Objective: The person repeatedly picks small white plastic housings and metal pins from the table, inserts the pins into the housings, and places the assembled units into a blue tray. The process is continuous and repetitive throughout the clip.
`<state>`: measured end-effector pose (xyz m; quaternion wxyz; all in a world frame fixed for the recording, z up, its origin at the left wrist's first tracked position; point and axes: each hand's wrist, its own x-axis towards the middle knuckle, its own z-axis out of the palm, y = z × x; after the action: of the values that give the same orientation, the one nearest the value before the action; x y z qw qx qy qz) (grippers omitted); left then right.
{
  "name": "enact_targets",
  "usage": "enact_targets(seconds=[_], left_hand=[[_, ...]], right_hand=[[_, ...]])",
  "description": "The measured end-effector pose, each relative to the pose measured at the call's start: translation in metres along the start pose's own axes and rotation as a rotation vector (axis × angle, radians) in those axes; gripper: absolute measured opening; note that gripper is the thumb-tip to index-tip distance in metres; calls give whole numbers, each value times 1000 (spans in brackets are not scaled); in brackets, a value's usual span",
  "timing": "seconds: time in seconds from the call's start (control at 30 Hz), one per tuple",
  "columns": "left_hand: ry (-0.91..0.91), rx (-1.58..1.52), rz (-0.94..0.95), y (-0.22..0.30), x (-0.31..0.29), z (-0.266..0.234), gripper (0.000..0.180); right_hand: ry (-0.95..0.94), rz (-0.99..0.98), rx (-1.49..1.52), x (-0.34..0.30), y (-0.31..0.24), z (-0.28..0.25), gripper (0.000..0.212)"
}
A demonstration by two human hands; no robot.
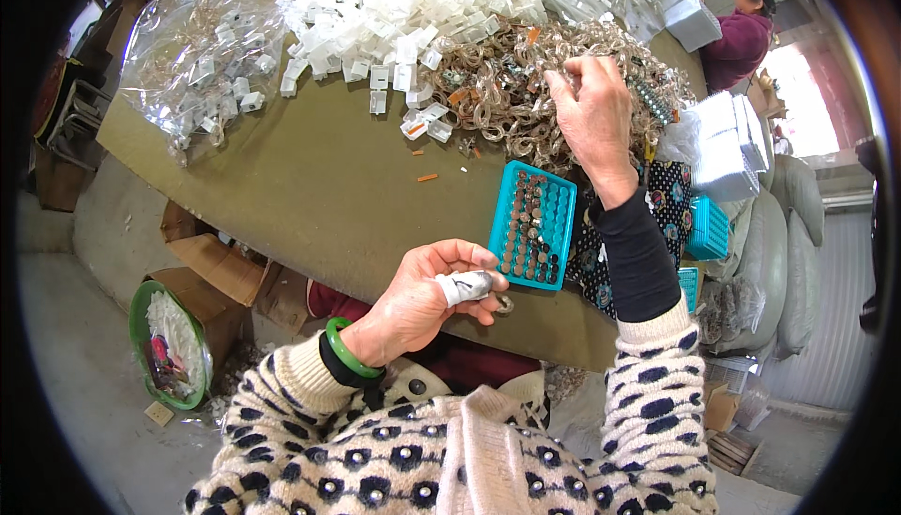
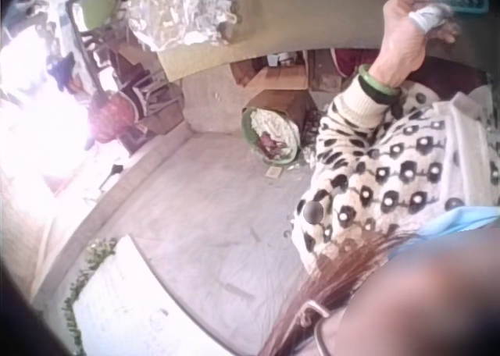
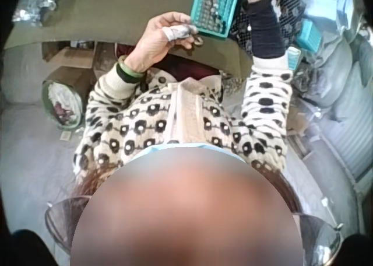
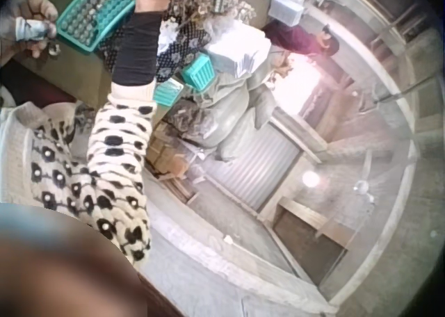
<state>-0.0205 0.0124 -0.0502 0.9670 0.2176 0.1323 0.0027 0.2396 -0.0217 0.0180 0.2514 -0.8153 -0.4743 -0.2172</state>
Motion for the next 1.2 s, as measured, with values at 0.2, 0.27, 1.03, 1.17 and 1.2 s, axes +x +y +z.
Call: enact_targets(seconds=[0.2,0.27,1.03,1.17,1.2], left_hand=[[33,9,4,-1,0,1,17],[9,-5,12,-1,0,0,18],[12,36,73,-4,-1,-1,20],[2,95,99,0,-3,9,20],[-22,104,122,2,-4,13,20]], right_hand=[[-40,115,218,-5,10,-2,13],[-31,212,346,-6,12,-9,13],[19,702,1204,-27,28,-40,16],[-59,577,1390,-48,1,-56,18],[-56,612,1348,-56,-9,-59,17]])
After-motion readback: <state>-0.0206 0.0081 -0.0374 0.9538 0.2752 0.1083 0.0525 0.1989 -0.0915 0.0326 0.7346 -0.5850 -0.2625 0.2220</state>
